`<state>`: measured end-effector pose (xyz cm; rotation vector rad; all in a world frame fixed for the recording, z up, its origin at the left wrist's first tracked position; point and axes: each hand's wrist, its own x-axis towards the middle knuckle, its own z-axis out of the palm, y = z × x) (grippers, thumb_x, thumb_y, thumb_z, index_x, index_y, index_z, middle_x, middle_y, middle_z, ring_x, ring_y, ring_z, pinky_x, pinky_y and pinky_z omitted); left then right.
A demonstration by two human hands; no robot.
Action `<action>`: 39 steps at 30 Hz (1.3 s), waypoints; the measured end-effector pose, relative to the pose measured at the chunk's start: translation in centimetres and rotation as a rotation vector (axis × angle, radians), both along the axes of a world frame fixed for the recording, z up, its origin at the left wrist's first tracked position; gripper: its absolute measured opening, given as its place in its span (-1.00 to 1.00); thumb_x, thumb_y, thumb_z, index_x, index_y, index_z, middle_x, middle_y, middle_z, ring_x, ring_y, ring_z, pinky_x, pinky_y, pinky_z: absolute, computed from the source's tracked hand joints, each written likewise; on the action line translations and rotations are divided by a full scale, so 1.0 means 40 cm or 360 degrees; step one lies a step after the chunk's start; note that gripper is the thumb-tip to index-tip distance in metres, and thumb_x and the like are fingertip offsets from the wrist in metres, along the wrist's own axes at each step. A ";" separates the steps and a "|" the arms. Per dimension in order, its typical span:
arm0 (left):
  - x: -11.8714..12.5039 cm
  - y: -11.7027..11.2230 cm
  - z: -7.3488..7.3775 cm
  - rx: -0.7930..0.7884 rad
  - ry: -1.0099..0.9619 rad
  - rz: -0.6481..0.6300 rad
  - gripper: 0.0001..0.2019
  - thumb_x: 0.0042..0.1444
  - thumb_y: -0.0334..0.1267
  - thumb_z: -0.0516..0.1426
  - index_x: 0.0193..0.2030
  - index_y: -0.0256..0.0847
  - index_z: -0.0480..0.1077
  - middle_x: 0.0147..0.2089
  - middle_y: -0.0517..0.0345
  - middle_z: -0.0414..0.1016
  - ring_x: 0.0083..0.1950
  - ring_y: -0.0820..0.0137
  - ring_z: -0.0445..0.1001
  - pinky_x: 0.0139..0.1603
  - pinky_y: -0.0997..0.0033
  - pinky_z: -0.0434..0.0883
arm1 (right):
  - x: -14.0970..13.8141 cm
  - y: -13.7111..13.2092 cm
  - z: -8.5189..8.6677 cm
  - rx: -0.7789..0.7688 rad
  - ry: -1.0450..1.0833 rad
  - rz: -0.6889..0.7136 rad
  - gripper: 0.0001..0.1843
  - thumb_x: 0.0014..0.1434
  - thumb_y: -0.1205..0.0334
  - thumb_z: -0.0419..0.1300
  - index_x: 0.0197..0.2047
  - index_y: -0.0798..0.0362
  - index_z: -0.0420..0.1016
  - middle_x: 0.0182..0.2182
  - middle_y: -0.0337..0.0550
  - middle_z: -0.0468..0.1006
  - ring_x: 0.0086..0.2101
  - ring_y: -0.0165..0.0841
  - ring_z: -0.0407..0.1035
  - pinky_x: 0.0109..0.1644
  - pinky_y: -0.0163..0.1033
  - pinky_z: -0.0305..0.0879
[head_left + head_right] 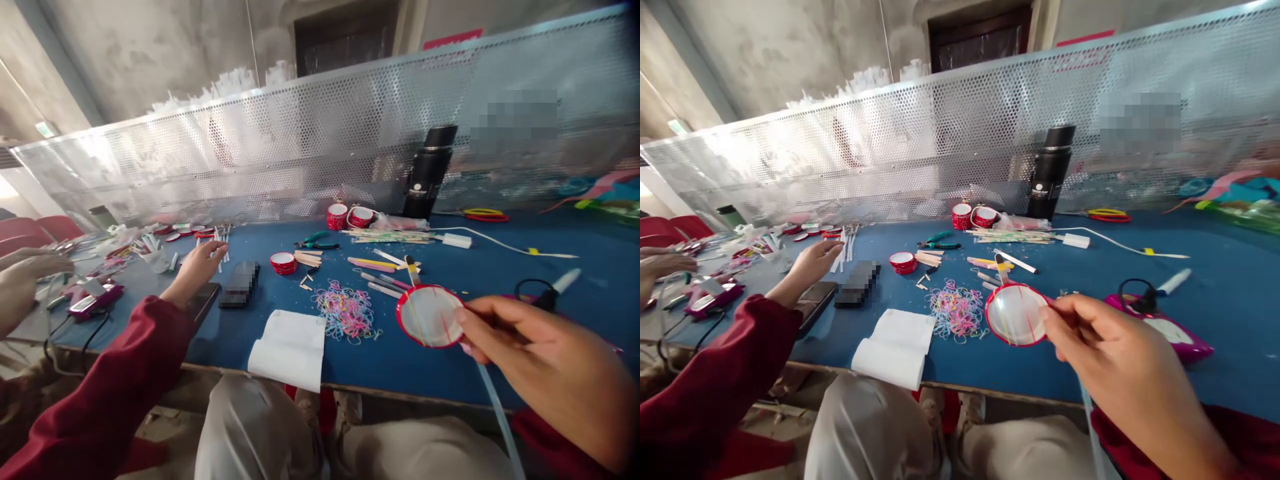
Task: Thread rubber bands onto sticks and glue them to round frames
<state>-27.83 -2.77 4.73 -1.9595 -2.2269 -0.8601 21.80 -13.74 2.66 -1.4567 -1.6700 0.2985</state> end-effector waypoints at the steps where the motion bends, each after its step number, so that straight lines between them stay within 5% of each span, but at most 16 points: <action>1: 0.031 -0.015 0.008 0.0077 -0.0096 -0.0041 -0.49 0.25 0.10 -0.02 0.10 -0.15 0.52 0.09 0.00 0.58 0.11 0.14 0.49 0.11 0.25 0.36 | -0.001 0.010 0.003 -0.0020 -0.0001 0.0017 -0.51 0.15 -0.34 0.16 -0.38 -0.05 0.46 -0.60 -0.15 0.54 -0.61 -0.30 0.44 -0.52 -0.25 0.31; 4: 0.173 -0.056 0.019 0.0247 -0.0505 -0.0464 -0.52 0.24 0.09 0.03 0.02 -0.21 0.55 0.05 -0.01 0.60 0.08 0.19 0.50 0.11 0.26 0.37 | -0.022 0.038 0.013 -0.0040 0.0007 0.0081 -0.50 0.15 -0.33 0.14 -0.42 -0.04 0.44 -0.64 -0.18 0.49 -0.64 -0.32 0.37 -0.56 -0.26 0.27; 8: 0.385 -0.097 0.002 -0.0083 -0.1314 -0.0977 -0.54 0.24 0.09 0.09 0.03 -0.20 0.55 0.09 -0.05 0.57 0.11 0.18 0.48 0.07 0.27 0.40 | -0.077 0.060 0.013 -0.0089 0.0081 0.0196 -0.59 0.18 -0.19 0.15 -0.47 -0.03 0.40 -0.69 -0.25 0.42 -0.66 -0.39 0.31 -0.56 -0.30 0.23; 14: 0.548 -0.099 -0.039 -0.0506 -0.2155 -0.1124 -0.51 0.23 0.16 0.10 0.04 -0.18 0.54 0.23 -0.08 0.48 0.20 0.16 0.43 0.06 0.26 0.40 | -0.135 0.072 -0.009 -0.0266 0.0263 0.0313 -0.67 0.18 -0.05 0.15 -0.49 -0.02 0.33 -0.69 -0.29 0.41 -0.67 -0.42 0.29 -0.56 -0.34 0.21; 26: 0.590 -0.071 -0.079 -0.0741 -0.2520 -0.0921 -0.46 0.17 0.24 0.13 -0.13 -0.27 0.56 0.01 -0.11 0.58 0.10 0.15 0.48 0.02 0.27 0.40 | -0.142 0.128 -0.095 -0.0425 0.0366 0.0433 -0.76 0.23 0.08 0.16 -0.42 -0.01 0.33 -0.61 -0.33 0.44 -0.60 -0.42 0.40 -0.48 -0.34 0.26; 39: 0.579 -0.066 -0.099 -0.0643 -0.2560 -0.0959 -0.55 0.18 0.14 0.18 -0.17 -0.28 0.57 -0.03 -0.08 0.58 0.04 0.22 0.50 -0.07 0.35 0.42 | -0.152 0.122 -0.102 -0.0353 0.0318 0.0413 -0.75 0.25 0.13 0.16 -0.45 -0.01 0.31 -0.61 -0.35 0.40 -0.61 -0.43 0.38 -0.50 -0.34 0.23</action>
